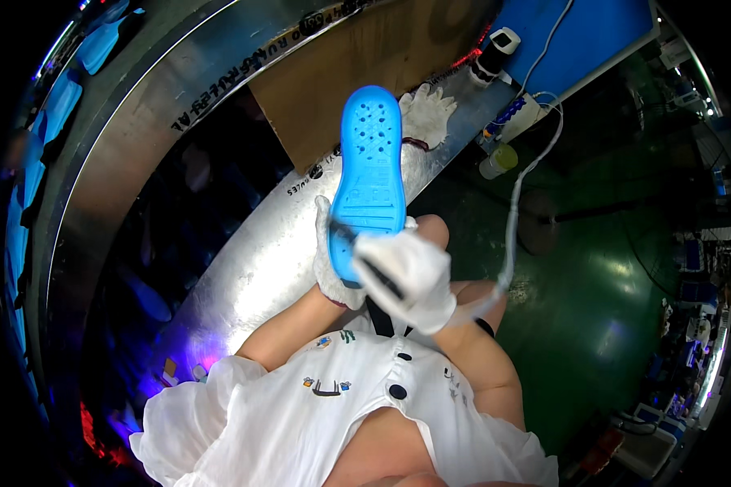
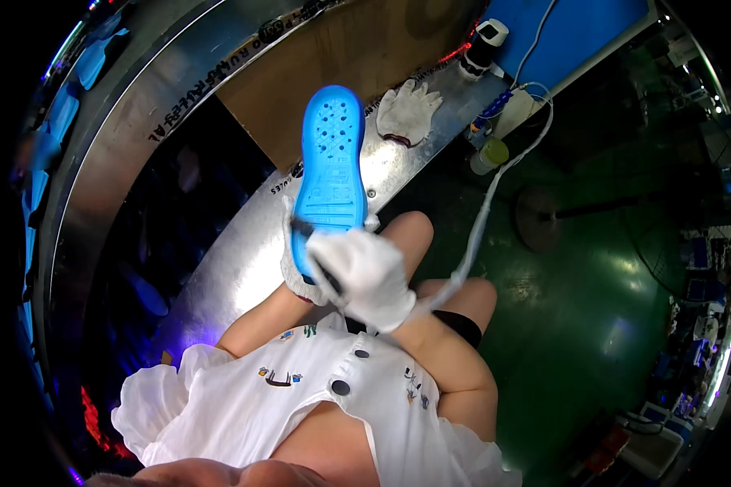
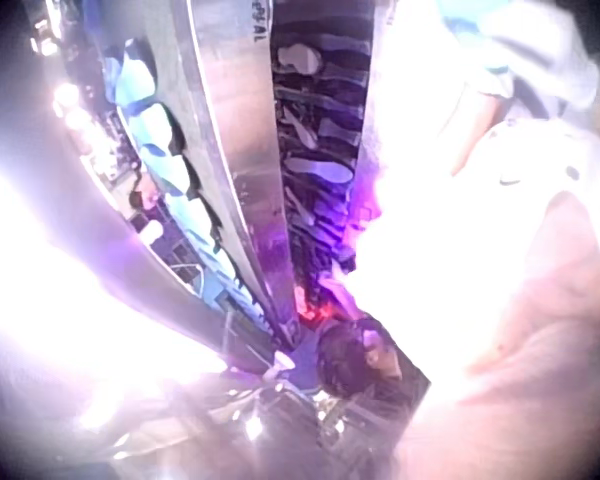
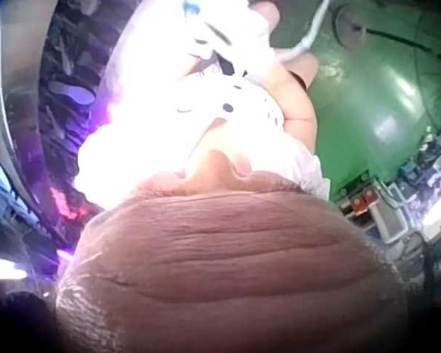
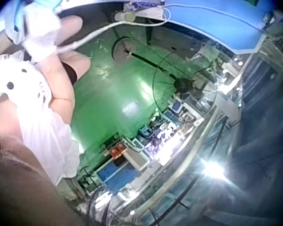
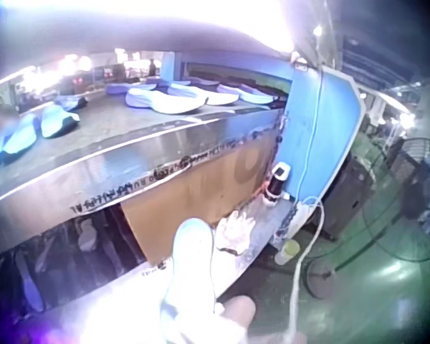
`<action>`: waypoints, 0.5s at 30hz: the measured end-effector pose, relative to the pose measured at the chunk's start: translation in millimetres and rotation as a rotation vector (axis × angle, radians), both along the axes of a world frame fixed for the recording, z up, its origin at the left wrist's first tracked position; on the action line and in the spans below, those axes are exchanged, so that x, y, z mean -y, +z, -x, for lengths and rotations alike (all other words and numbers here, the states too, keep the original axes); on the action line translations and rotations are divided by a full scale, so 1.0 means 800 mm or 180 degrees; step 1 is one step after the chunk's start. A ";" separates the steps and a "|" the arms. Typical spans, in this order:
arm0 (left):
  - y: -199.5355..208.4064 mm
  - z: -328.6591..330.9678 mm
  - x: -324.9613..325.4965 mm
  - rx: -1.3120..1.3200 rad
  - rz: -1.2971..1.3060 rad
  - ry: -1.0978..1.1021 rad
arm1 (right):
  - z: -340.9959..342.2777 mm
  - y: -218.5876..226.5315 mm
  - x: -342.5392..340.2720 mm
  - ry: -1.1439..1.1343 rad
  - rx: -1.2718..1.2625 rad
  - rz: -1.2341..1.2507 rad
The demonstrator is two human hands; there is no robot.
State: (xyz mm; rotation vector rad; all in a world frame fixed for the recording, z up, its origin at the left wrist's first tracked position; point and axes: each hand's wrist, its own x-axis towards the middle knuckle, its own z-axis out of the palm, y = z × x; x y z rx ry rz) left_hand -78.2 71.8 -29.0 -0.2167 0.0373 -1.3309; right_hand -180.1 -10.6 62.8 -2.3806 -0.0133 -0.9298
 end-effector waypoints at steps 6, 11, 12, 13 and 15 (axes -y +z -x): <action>-0.018 -0.012 -0.004 -0.0228 0.0433 -0.0398 | -0.004 -0.006 0.018 -0.0551 0.0056 -0.1037; -0.021 -0.024 0.000 0.0570 -0.0519 0.0171 | 0.012 -0.001 -0.024 0.0207 -0.0004 -0.0731; -0.061 -0.030 0.001 0.0377 -0.0584 0.0230 | 0.008 -0.006 -0.019 -0.0149 -0.0039 -0.1554; -0.047 -0.027 0.004 0.0421 -0.0399 0.0323 | 0.007 -0.017 -0.012 -0.0567 -0.0067 -0.2375; -0.010 -0.021 0.002 0.0501 -0.0029 0.0542 | 0.005 -0.025 -0.005 -0.0554 0.0378 -0.0684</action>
